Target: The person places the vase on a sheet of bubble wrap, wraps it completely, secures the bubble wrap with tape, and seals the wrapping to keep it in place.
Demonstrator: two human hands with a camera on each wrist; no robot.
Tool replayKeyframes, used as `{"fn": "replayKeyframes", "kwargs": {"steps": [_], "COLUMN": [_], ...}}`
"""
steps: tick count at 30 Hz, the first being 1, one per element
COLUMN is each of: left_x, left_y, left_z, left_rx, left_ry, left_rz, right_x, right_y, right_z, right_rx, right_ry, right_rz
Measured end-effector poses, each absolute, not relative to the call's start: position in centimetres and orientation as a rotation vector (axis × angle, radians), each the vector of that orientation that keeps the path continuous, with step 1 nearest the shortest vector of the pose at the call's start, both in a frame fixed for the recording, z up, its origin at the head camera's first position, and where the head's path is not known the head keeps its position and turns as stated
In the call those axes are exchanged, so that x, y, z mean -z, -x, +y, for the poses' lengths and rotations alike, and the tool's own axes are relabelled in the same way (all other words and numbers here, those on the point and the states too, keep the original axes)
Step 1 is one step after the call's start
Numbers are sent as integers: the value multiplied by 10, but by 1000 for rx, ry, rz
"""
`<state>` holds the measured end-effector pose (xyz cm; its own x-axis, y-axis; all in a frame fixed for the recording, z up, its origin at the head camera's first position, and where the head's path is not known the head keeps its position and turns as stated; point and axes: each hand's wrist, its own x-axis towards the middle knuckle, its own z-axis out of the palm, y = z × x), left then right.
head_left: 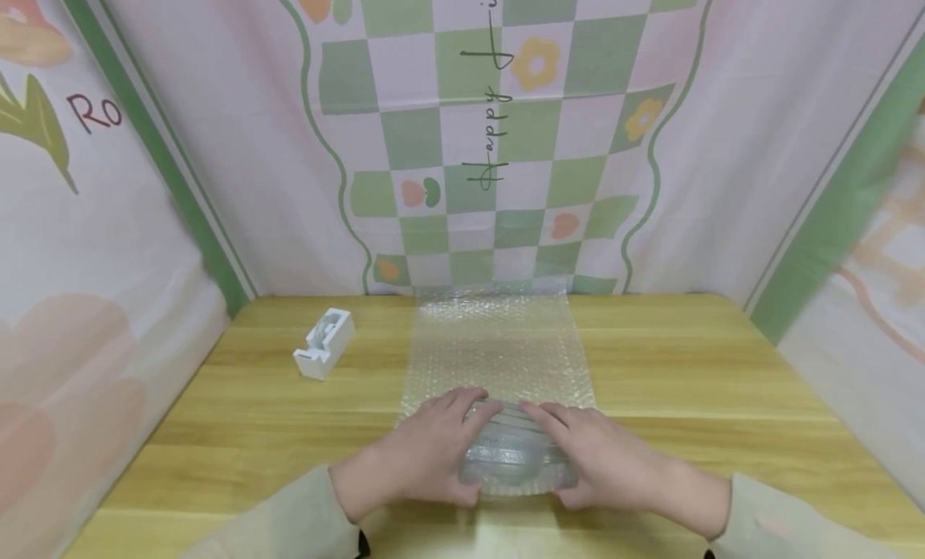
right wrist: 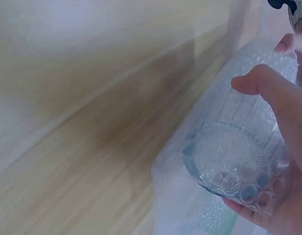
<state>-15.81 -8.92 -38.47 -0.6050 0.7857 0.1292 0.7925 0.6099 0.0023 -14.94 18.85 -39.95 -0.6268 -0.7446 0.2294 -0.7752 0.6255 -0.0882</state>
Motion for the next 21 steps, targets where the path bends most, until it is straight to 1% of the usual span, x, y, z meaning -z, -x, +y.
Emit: {"fn": "replayKeyframes", "kwargs": {"steps": [12,21], "left_x": [381,389], "left_y": [155,162], "left_z": [-88,-89], "left_rx": [34,120], "left_ry": [1320,1308], "left_rz": [-2787,-2764], "right_x": [392,390], "right_y": [153,155], "right_z": [189,190], "right_rx": [-343,-347], "right_ry": [-1268,-1289], "right_rz": [-2732,-2767]}}
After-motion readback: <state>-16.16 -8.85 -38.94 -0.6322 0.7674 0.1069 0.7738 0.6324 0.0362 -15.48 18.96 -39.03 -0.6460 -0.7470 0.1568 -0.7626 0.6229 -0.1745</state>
